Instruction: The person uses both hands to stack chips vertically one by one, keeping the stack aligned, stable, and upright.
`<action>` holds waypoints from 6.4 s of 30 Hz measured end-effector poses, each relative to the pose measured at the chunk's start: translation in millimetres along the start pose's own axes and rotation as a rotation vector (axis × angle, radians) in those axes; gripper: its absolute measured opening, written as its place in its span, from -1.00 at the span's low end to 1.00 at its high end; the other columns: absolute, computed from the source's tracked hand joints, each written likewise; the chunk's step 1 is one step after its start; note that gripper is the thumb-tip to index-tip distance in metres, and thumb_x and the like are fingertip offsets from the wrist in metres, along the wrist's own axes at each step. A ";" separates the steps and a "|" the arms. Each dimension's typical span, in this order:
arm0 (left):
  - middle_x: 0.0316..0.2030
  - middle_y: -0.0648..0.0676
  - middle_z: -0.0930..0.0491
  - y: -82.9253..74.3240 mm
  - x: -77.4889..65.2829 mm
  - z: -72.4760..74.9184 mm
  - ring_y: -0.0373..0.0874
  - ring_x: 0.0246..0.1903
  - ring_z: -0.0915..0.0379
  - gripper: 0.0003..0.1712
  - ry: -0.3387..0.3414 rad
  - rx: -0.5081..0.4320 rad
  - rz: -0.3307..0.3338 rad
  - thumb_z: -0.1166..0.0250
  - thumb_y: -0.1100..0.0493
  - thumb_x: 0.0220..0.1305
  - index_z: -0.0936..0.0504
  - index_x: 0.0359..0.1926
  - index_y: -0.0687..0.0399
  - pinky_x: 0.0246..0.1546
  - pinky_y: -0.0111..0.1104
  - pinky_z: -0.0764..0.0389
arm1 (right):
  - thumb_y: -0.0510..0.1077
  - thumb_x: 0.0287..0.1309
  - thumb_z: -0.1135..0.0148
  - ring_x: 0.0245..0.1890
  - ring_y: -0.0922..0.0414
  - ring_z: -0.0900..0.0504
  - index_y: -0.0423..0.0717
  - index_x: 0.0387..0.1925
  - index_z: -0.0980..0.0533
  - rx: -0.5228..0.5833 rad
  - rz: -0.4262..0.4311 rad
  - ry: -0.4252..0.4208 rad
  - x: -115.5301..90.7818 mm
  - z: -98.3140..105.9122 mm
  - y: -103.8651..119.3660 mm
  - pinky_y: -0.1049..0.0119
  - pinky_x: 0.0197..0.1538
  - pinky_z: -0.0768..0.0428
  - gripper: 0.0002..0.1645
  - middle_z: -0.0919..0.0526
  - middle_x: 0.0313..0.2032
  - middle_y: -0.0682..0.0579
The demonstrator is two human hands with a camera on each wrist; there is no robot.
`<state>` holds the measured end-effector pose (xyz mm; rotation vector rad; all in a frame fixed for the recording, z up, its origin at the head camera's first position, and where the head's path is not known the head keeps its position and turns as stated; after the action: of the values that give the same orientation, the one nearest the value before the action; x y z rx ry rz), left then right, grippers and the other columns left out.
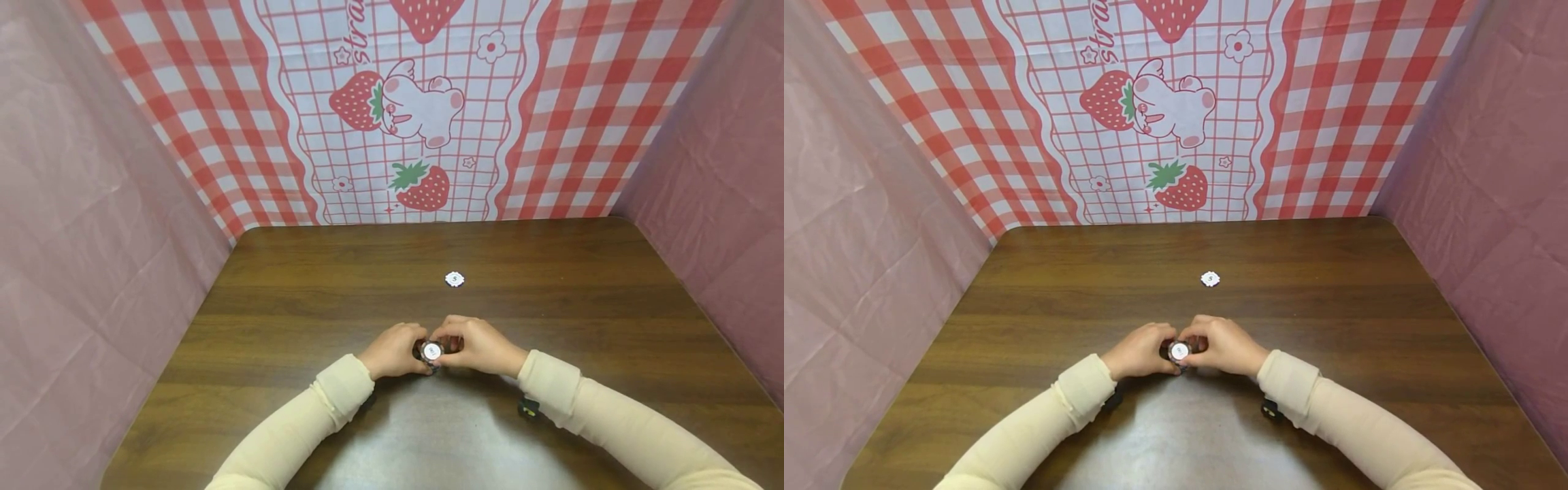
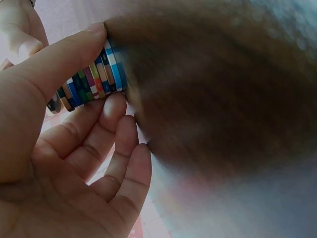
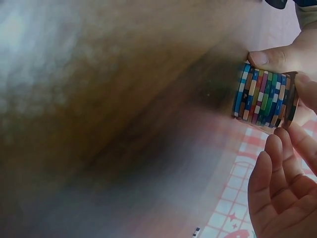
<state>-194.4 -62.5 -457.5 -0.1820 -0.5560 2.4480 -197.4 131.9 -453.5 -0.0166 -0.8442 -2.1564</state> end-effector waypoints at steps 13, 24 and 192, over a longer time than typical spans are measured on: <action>-0.41 -0.16 -0.53 -0.2 0.1 0.2 -0.31 -0.37 -0.35 -0.60 0.008 0.008 0.007 -0.59 -0.03 -0.15 -0.61 -0.31 -0.05 -0.30 -0.49 -0.37 | -0.05 -0.05 -0.50 -0.44 0.30 -0.50 0.07 -0.22 -0.67 -0.033 -0.007 -0.001 0.8 -0.8 1.8 0.49 -0.38 -0.49 -0.72 -0.58 -0.37 0.21; -0.40 -0.15 -0.54 0.4 0.1 -0.2 -0.32 -0.36 -0.36 -0.59 0.013 -0.001 0.008 -0.59 -0.02 -0.15 -0.61 -0.30 -0.05 -0.28 -0.49 -0.39 | -0.01 -0.05 -0.50 -0.43 0.30 -0.50 0.06 -0.22 -0.67 -0.048 -0.043 0.022 1.7 -0.1 2.0 0.49 -0.37 -0.48 -0.69 -0.57 -0.37 0.21; -0.37 -0.16 -0.56 1.9 0.5 -3.2 -0.32 -0.34 -0.42 -0.58 0.015 -0.018 -0.001 -0.59 -0.01 -0.15 -0.64 -0.25 -0.02 -0.23 -0.48 -0.45 | -0.02 -0.01 -0.47 -0.65 0.18 -0.55 -0.21 -0.10 -0.63 0.111 -0.638 -0.051 56.2 37.5 -104.6 0.31 -0.54 -0.57 -0.53 -0.61 -0.55 0.03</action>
<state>-194.9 -62.5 -461.3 -0.2075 -0.5714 2.4392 -317.1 162.9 -467.7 0.2914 -1.1053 -2.6994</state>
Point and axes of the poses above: each hand's wrist, its own x-axis towards the middle knuckle, its own z-axis out of the back of the hand, y = z × x, the point moved 1 cm from there along x, towards the middle knuckle
